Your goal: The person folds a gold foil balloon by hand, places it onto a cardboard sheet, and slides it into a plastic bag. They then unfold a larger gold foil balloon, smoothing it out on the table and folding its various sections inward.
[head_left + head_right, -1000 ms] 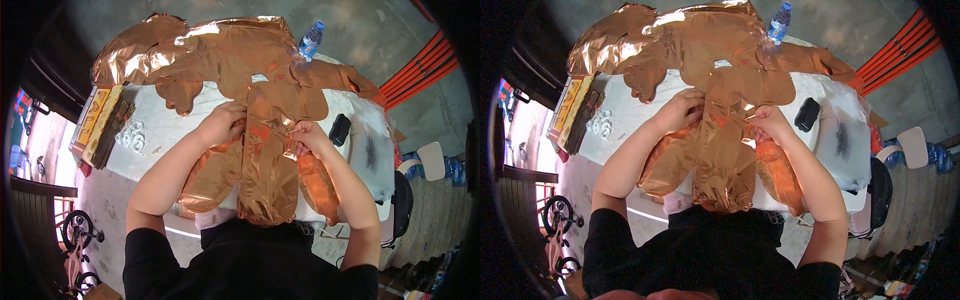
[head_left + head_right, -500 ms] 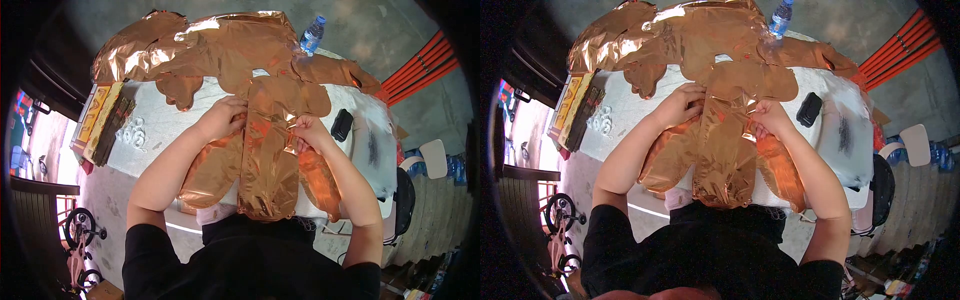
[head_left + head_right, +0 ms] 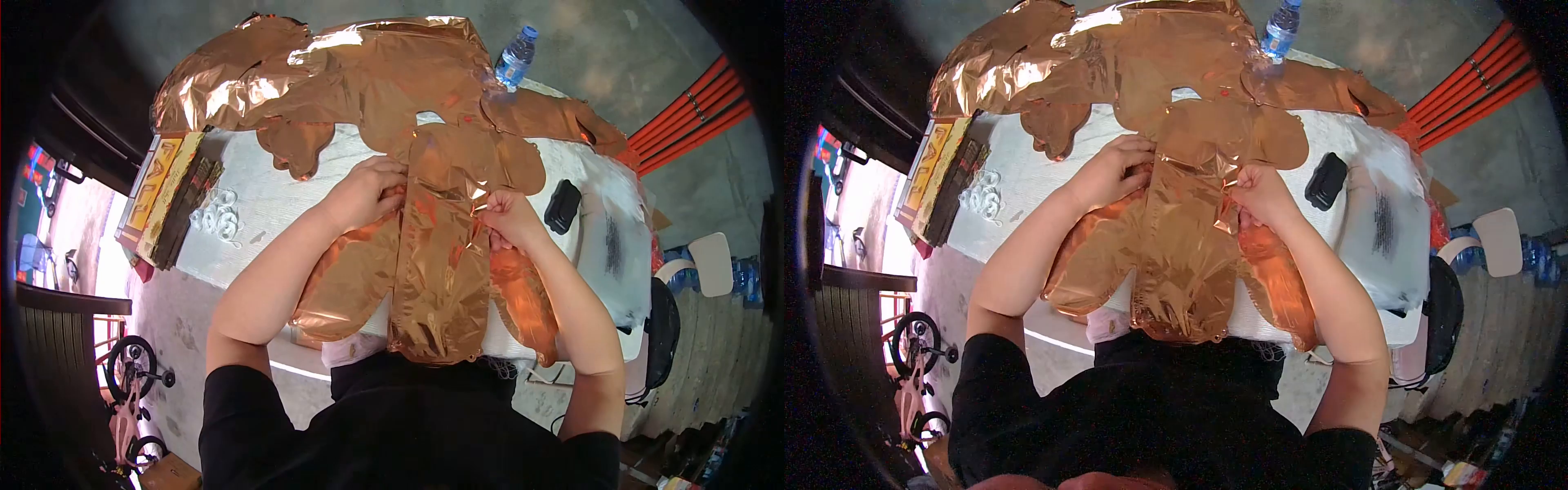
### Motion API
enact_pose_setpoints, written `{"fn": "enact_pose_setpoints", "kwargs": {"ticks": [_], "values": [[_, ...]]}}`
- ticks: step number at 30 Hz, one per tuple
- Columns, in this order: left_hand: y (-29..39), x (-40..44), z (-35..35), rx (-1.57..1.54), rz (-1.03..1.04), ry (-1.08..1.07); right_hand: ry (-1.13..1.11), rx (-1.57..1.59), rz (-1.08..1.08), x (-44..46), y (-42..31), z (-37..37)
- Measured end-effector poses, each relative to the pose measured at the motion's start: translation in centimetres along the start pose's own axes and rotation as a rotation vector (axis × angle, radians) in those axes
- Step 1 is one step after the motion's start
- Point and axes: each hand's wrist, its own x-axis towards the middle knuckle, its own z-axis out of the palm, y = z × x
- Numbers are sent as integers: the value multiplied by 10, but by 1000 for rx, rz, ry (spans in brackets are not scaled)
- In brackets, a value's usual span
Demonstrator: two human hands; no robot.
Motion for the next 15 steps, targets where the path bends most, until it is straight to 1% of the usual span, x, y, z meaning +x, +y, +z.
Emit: {"fn": "enact_pose_setpoints", "kwargs": {"ticks": [5,9,11,13,14,15], "values": [[-2,-1,-1,2,-3,1,13,-75,-6,0,-3,2],[-4,-2,1,3,0,4,7,-18,-21,4,4,1],[-6,-2,1,-4,7,10,21,-76,-6,5,3,2],[-3,-3,0,-10,-53,17,17,-76,2,5,1,3],[-2,-3,-1,-9,-49,17,8,-77,11,5,0,3],[0,-3,-2,-34,-99,6,13,-77,7,5,-1,3]]}}
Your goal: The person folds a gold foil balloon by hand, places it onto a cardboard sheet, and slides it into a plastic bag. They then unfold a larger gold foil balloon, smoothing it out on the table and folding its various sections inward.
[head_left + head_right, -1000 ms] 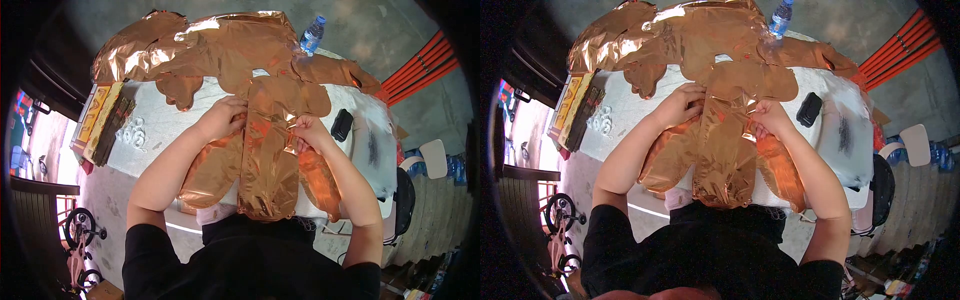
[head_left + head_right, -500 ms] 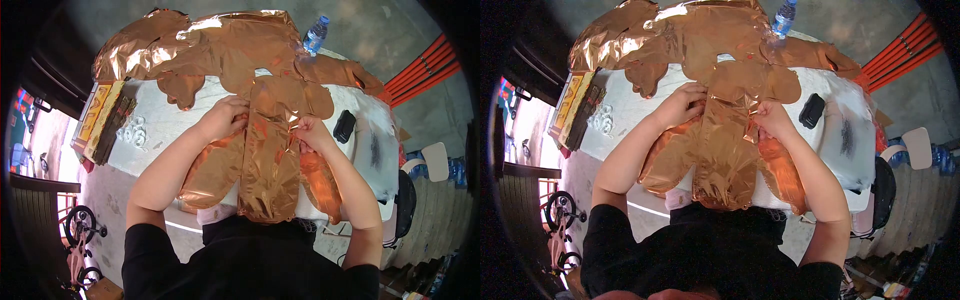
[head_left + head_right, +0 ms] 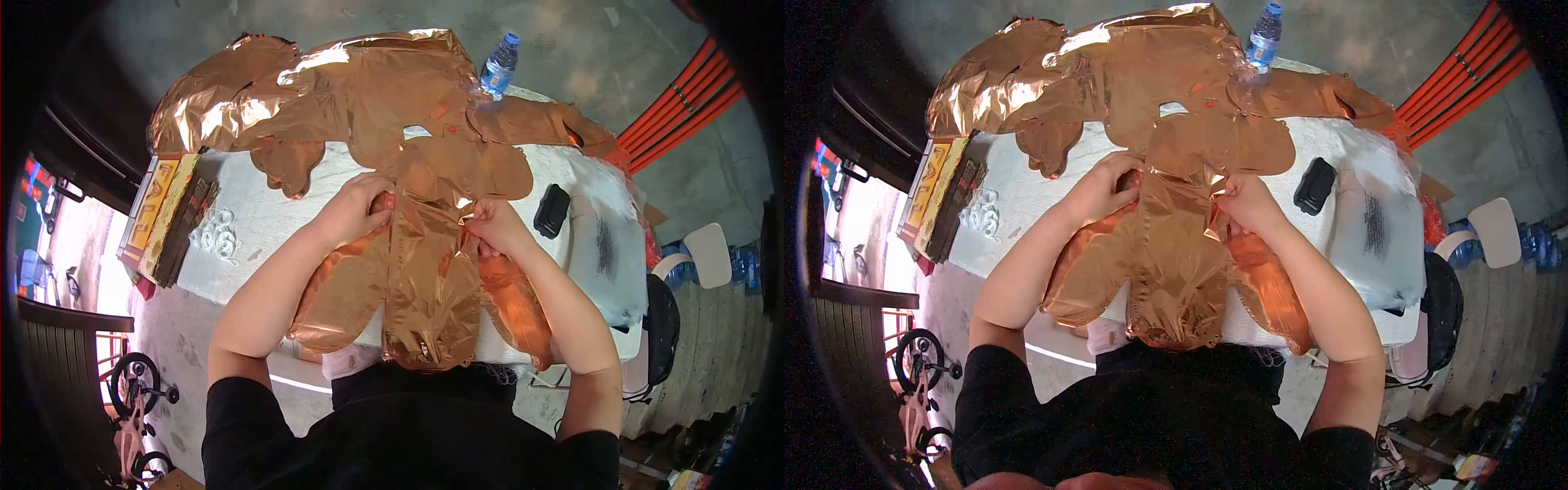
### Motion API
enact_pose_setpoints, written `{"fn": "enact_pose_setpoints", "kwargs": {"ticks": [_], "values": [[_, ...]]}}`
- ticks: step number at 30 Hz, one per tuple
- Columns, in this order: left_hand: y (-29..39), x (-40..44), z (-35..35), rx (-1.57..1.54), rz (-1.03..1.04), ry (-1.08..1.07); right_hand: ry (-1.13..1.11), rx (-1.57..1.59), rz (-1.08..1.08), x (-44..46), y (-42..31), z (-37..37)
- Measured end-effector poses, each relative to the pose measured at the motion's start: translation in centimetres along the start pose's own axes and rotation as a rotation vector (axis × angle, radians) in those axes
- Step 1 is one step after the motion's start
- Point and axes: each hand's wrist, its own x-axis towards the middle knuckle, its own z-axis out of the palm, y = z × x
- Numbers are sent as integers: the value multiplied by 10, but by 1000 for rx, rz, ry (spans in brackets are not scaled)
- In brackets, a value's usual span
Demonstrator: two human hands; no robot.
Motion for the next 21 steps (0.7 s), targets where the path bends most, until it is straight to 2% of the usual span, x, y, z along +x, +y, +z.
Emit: {"fn": "enact_pose_setpoints", "kwargs": {"ticks": [2,4,5,7,8,10,11,13,16,21], "values": [[3,0,-1,-25,-49,-15,16,-54,-14,-1,0,1],[10,1,-5,-83,-195,-60,2,-42,-15,2,4,2],[15,1,-7,-82,-191,-62,-16,-31,-16,3,6,2],[22,1,-10,-250,-336,-36,-11,-47,-6,1,2,2],[18,1,-6,-246,-333,-34,-11,-66,4,0,0,2],[10,2,3,82,142,220,-17,-60,-7,1,0,1],[5,2,7,82,142,221,-27,-54,-13,1,1,1],[7,3,10,161,306,150,-18,-68,-12,0,-1,1],[12,0,12,133,202,40,-13,-60,-8,-2,-4,2],[15,0,7,122,174,-24,-25,-52,22,-3,-6,2]]}}
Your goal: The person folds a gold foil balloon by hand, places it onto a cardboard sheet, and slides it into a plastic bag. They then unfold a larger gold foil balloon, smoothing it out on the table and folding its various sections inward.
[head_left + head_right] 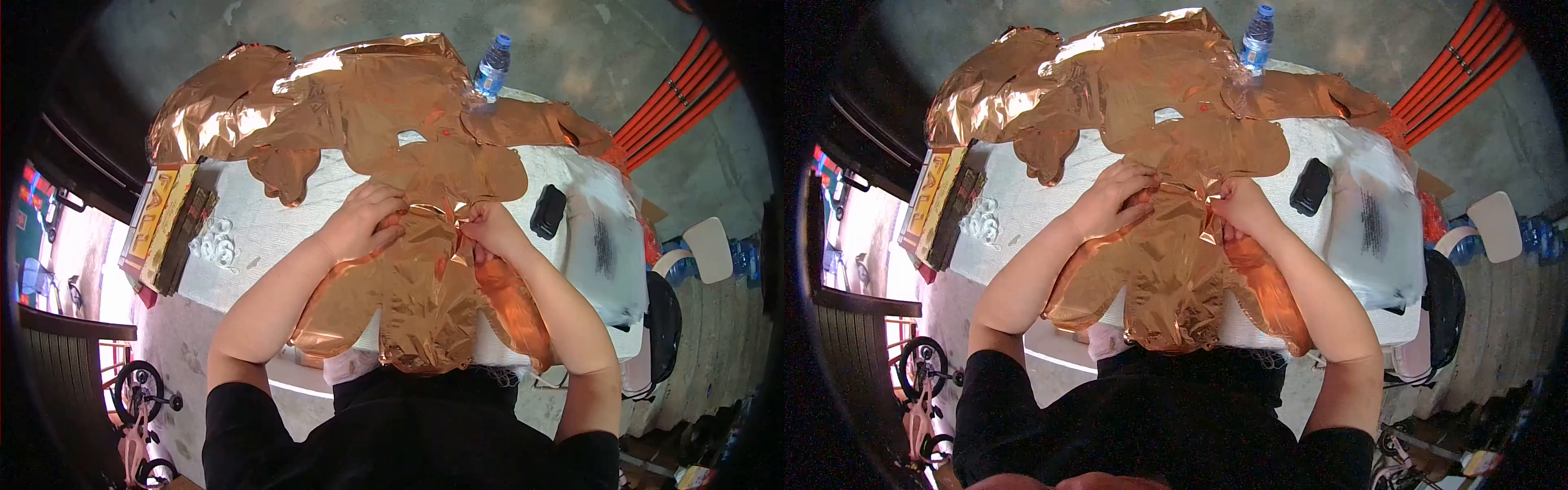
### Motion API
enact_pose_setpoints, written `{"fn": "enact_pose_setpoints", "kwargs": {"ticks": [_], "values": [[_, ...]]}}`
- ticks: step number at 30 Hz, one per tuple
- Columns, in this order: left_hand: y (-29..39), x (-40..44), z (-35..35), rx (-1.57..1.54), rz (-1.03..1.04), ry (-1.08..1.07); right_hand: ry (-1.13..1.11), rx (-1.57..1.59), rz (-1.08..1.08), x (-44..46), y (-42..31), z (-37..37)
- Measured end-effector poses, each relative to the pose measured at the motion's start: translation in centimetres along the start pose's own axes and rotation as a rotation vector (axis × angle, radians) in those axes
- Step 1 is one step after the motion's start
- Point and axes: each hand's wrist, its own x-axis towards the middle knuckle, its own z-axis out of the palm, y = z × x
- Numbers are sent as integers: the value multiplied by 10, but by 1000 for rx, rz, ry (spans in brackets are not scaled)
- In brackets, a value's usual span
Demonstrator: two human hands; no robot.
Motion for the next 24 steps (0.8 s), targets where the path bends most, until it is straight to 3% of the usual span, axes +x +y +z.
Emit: {"fn": "enact_pose_setpoints", "kwargs": {"ticks": [6,8,11,12,14,17,24], "values": [[1,0,0,31,15,8,8,-51,-24,-5,0,-6],[-2,0,2,17,20,-2,317,-340,-402,-3,16,-3],[0,0,1,-5,33,7,428,-582,-341,-31,-18,8],[0,1,1,-1,23,3,422,-582,-339,-31,-18,12],[-1,-1,3,1,1,-6,328,-649,-717,-30,-15,22],[-4,0,5,-3,9,17,280,-729,-843,-25,2,46],[-4,0,4,2,24,19,194,-773,-766,-18,17,53]]}}
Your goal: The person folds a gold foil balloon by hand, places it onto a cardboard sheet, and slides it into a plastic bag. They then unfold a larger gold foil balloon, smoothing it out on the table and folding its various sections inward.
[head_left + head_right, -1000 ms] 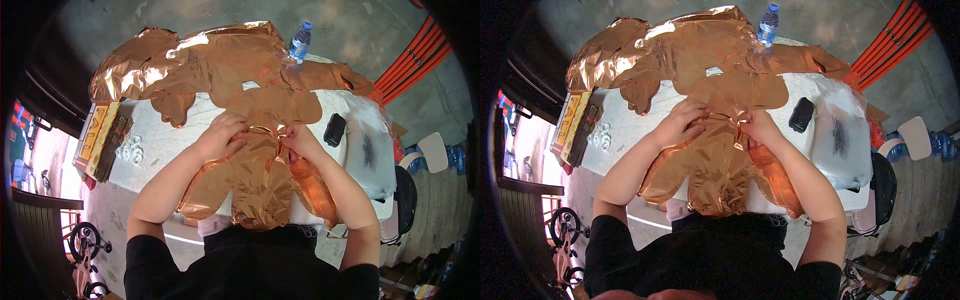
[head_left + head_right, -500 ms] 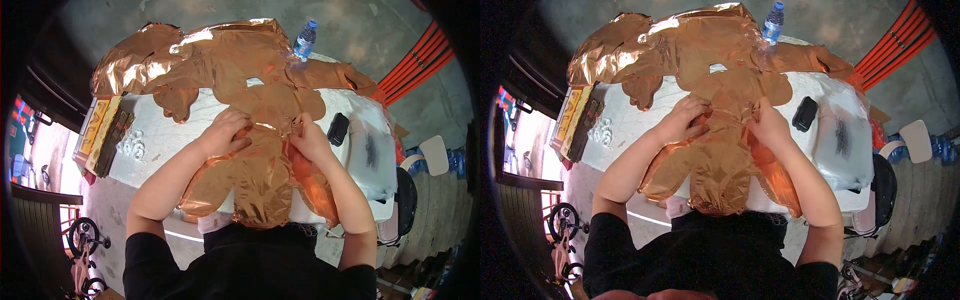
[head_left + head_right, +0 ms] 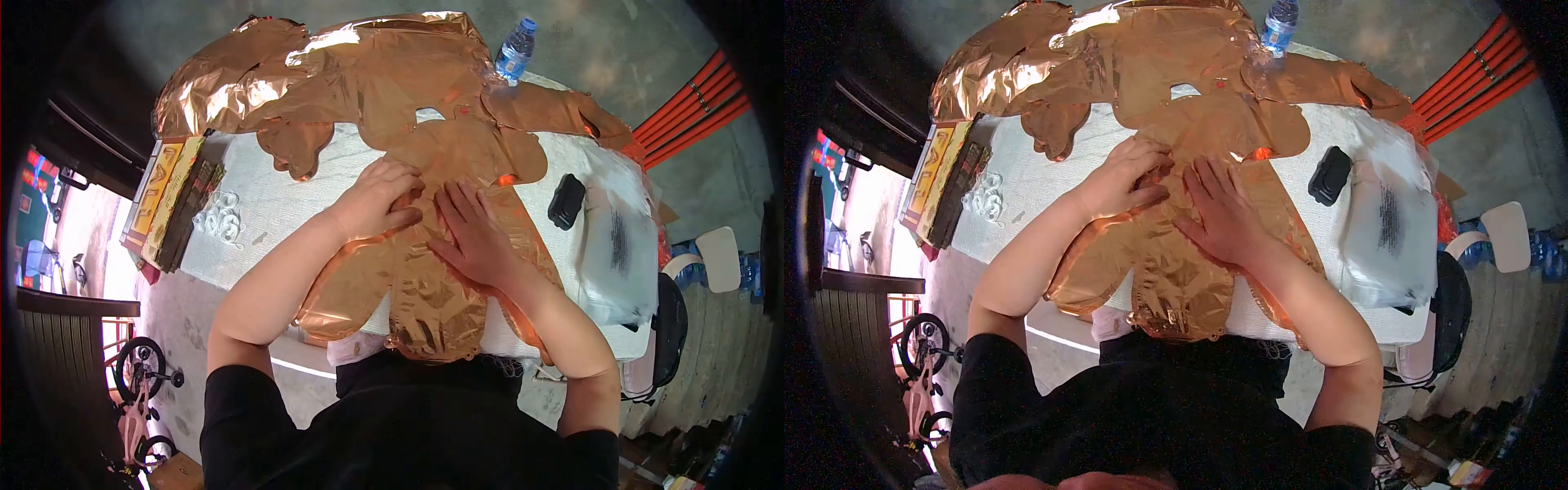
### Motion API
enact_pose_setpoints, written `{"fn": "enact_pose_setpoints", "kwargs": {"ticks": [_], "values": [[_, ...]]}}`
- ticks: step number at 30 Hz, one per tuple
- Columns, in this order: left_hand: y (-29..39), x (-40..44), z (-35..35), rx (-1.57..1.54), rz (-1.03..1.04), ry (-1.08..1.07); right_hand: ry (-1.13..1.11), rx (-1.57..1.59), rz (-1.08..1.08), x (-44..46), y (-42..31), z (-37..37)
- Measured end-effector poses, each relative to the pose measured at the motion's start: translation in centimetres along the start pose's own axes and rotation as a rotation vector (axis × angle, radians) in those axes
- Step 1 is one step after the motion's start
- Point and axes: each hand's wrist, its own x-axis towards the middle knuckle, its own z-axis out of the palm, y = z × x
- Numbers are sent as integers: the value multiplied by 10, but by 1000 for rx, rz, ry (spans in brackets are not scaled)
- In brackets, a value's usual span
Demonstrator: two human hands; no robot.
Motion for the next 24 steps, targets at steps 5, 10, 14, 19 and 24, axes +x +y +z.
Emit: {"fn": "enact_pose_setpoints", "kwargs": {"ticks": [5,10,14,19,24], "values": [[-5,-1,-3,-13,1,-36,-9,-47,-1,0,-1,3],[-9,-4,-11,28,-134,-125,50,-85,-20,-2,1,9],[-11,-5,-22,5,-185,-173,88,-113,-29,-1,3,12],[37,-31,-38,35,-240,-243,113,-95,-36,-2,5,19],[100,-80,-18,104,-176,-239,136,-31,-23,-2,2,15]]}}
